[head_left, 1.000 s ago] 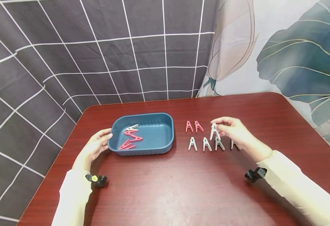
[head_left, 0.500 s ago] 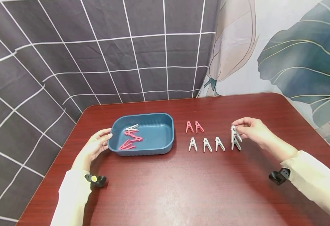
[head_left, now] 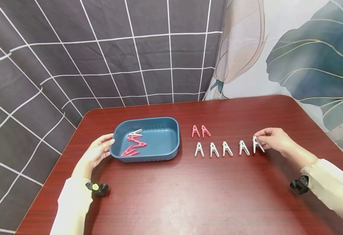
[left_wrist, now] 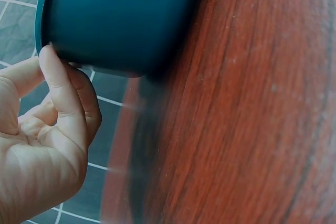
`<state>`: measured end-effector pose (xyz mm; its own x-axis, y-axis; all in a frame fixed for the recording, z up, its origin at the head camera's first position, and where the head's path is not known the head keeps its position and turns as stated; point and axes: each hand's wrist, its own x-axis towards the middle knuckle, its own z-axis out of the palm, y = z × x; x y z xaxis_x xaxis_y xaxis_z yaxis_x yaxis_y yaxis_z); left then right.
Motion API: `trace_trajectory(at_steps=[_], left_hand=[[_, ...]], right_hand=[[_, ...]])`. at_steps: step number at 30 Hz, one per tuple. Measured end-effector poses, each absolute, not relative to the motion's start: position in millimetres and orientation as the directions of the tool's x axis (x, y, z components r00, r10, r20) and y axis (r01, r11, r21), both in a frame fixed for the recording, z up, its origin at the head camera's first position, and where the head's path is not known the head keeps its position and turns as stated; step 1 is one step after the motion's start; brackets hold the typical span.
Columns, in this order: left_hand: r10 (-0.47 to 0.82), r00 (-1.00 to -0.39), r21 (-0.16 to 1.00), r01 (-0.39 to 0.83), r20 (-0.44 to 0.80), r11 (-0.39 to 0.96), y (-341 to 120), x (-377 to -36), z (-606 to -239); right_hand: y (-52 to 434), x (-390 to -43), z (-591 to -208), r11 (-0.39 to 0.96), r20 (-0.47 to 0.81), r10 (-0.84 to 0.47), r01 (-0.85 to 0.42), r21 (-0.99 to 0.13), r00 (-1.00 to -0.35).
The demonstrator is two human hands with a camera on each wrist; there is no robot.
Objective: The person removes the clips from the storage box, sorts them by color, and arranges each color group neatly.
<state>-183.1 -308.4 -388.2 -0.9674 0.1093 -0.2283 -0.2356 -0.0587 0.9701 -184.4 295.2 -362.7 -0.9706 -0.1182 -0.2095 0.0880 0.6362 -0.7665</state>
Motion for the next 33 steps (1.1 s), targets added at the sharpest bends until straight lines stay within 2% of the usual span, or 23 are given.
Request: trace_trajectory(at_steps=[7, 18, 24, 33], left_hand=[[0.114, -0.964, 0.965, -0.251, -0.241, -0.078, -309.4, -181.8, -387.9], [0.11, -0.964, 0.963, -0.254, -0.244, -0.092, -311.6, -181.5, -389.4], [0.111, -0.966, 0.967, -0.242, -0.233, -0.075, -311.1, -179.4, -387.9], [0.112, -0.969, 0.972, -0.229, -0.222, -0.054, -309.2, -182.0, -388.2]], right_hand=[[298.1, -186.7, -374.5, 0.622, -0.253, -0.131, 0.119, -0.774, -0.959], [296.1, -188.4, -376.0, 0.671, -0.214, -0.114, 0.084, -0.737, -0.97], [283.5, -188.2, -356.2, 0.717, -0.098, -0.093, 0.001, -0.697, -0.991], [245.9, -196.2, -308.1, 0.762, 0.025, -0.159, -0.139, -0.632, -0.987]])
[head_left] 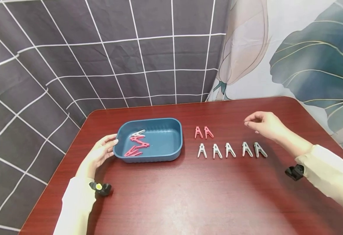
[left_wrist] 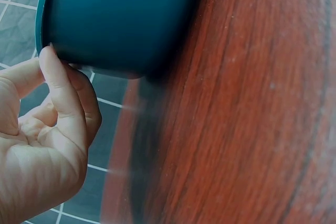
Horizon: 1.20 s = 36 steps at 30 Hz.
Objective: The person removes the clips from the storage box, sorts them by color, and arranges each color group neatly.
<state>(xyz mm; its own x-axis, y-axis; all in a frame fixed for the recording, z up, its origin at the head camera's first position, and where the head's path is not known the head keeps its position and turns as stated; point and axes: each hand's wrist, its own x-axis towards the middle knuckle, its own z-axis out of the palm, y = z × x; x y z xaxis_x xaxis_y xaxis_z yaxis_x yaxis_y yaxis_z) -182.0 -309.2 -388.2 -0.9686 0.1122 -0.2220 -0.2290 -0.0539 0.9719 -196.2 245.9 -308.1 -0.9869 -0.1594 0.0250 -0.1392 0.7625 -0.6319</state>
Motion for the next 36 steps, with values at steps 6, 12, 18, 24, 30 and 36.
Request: trace_trajectory(at_steps=[6, 12, 18, 24, 30, 36], left_hand=[[0.109, -0.967, 0.969, -0.238, -0.23, -0.061, -309.2, -183.9, -388.6], [0.115, -0.966, 0.969, -0.239, -0.231, -0.063, -308.8, -185.9, -388.4], [0.107, -0.965, 0.969, -0.243, -0.238, -0.045, -308.0, -184.5, -388.3], [0.096, -0.968, 0.971, -0.235, -0.232, -0.031, -307.5, -184.6, -387.8], [0.102, -0.966, 0.97, -0.24, -0.236, -0.027, -306.4, -182.0, -387.0], [0.097, -0.968, 0.971, -0.236, -0.232, -0.034, -307.9, -182.9, -388.0]], right_hand=[[206.4, -205.0, -281.1, 0.769, 0.086, -0.24, -0.243, -0.592, -0.967], [157.3, -216.9, -260.4, 0.74, 0.096, -0.375, -0.36, -0.568, -0.922], [107.0, -228.2, -256.0, 0.683, 0.132, -0.475, -0.459, -0.568, -0.87], [62.2, -229.8, -259.3, 0.613, 0.137, -0.584, -0.546, -0.571, -0.8], [24.2, -230.0, -273.0, 0.558, 0.094, -0.709, -0.637, -0.532, -0.699], [-14.5, -227.8, -284.7, 0.518, 0.054, -0.779, -0.69, -0.506, -0.625]])
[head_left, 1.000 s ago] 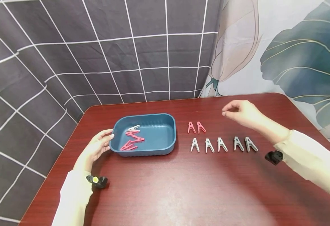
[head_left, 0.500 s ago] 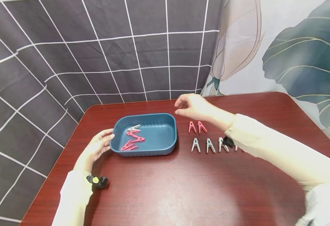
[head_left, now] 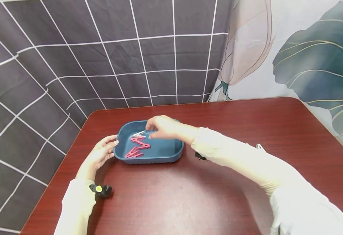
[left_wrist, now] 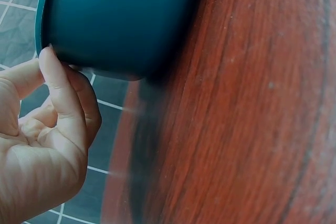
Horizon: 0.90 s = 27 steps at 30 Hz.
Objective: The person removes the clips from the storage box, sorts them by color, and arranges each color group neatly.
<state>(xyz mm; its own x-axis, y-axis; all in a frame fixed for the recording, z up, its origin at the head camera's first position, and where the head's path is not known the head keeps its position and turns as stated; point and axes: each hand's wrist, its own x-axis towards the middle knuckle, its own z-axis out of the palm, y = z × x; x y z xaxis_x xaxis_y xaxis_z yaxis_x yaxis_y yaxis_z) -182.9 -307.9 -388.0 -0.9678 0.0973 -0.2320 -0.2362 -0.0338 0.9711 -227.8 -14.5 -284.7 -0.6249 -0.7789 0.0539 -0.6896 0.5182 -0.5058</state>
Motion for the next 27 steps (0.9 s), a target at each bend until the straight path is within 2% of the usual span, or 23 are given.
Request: trace_trajectory(at_steps=[12, 18, 27], left_hand=[[0.093, -0.967, 0.969, -0.243, -0.239, -0.037, -308.6, -182.9, -387.4], [0.089, -0.969, 0.972, -0.233, -0.23, -0.021, -308.0, -184.9, -386.8], [0.071, -0.963, 0.966, -0.26, -0.258, -0.015, -306.3, -184.6, -388.6]], right_hand=[[-73.7, -222.8, -327.8, 0.449, -0.012, -0.857, -0.736, -0.507, -0.515], [-82.0, -225.0, -346.3, 0.494, -0.101, -0.85, -0.715, -0.495, -0.518], [-85.4, -224.3, -361.7, 0.463, -0.095, -0.873, -0.751, -0.471, -0.478]])
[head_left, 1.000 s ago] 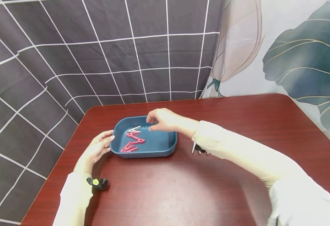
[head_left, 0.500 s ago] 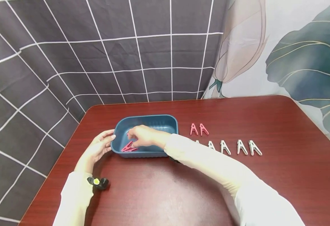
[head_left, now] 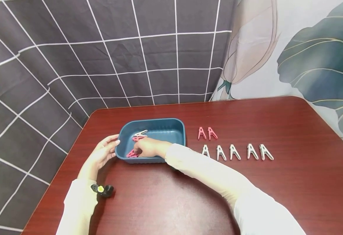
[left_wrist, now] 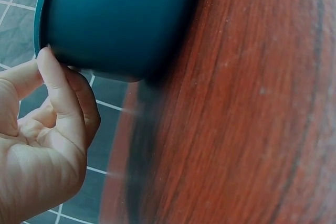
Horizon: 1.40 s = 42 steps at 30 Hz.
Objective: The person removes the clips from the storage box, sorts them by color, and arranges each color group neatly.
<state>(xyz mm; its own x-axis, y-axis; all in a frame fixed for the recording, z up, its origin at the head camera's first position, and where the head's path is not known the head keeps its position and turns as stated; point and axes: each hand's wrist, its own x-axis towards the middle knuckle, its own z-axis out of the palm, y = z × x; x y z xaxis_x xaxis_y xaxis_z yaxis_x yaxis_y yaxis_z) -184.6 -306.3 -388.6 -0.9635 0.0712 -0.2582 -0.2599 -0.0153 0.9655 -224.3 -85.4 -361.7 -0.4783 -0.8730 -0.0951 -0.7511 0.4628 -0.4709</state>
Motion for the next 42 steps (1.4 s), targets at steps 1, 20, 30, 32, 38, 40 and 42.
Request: trace_trajectory(at_steps=[1, 20, 30, 32, 38, 40, 42], left_hand=[[0.072, -0.964, 0.966, -0.259, -0.257, -0.02, -305.9, -184.1, -388.6], [0.074, -0.968, 0.968, -0.245, -0.242, -0.045, -305.6, -184.7, -389.2], [0.075, -0.97, 0.97, -0.237, -0.232, -0.056, -305.9, -183.4, -386.2], [0.074, -0.969, 0.969, -0.241, -0.236, -0.057, -306.2, -183.4, -386.2], [0.073, -0.966, 0.965, -0.253, -0.248, -0.062, -306.3, -182.7, -387.5], [0.072, -0.965, 0.965, -0.255, -0.251, -0.059, -306.4, -182.3, -387.9], [0.072, -0.966, 0.966, -0.254, -0.25, -0.05, -306.3, -182.0, -387.9]], right_hand=[[-85.6, -223.6, -362.1, 0.471, -0.104, -0.87, -0.749, -0.466, -0.482], [-91.4, -225.9, -365.1, 0.496, -0.166, -0.867, -0.775, -0.392, -0.471], [-90.2, -223.9, -360.9, 0.546, -0.155, -0.834, -0.751, -0.371, -0.53], [-90.3, -223.5, -360.3, 0.553, -0.151, -0.829, -0.745, -0.372, -0.539], [-92.2, -223.1, -363.7, 0.552, -0.152, -0.83, -0.754, -0.356, -0.536], [-92.4, -222.8, -364.7, 0.552, -0.154, -0.831, -0.762, -0.338, -0.534], [-92.0, -222.2, -365.1, 0.559, -0.161, -0.827, -0.761, -0.328, -0.538]])
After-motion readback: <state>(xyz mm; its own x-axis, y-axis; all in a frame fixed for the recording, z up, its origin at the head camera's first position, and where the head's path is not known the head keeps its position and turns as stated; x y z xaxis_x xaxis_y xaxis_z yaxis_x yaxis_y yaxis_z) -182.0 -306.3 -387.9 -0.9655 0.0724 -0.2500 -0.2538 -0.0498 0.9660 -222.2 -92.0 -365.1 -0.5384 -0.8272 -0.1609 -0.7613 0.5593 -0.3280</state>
